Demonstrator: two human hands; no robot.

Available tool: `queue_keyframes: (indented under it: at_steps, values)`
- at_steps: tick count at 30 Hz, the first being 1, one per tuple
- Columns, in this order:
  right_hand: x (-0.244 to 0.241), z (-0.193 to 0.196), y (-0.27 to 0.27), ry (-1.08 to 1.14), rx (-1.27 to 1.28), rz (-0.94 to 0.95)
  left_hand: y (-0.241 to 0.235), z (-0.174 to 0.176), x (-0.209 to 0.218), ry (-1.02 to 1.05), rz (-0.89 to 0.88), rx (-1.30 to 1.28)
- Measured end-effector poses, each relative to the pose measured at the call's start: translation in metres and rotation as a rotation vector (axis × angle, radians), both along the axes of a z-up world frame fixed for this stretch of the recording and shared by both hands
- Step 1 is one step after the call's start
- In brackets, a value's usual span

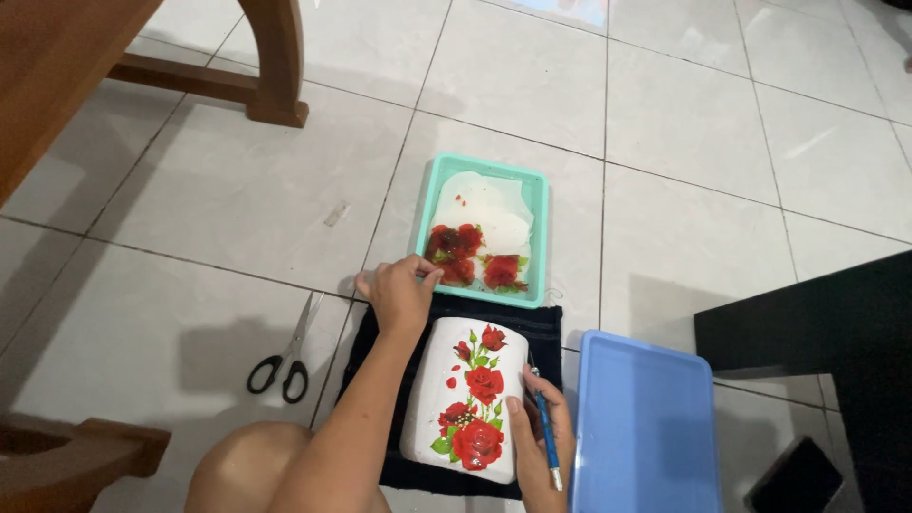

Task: Applying decorative floral decals to a white container and smoothing them with a tool.

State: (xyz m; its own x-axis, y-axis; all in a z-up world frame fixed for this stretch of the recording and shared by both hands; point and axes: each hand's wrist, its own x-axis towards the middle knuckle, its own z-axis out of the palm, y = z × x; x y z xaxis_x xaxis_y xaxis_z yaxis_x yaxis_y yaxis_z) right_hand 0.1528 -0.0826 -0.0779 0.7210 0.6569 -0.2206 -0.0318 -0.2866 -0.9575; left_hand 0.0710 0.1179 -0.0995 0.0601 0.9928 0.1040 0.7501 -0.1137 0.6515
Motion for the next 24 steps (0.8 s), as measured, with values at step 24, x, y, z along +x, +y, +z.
queue_keyframes:
  at_steps: [24]
  values:
    - [0.002, 0.007, -0.013, -0.11, -0.003, 0.003, -0.007, 0.031, 0.002, 0.161, -0.21, 0.011]
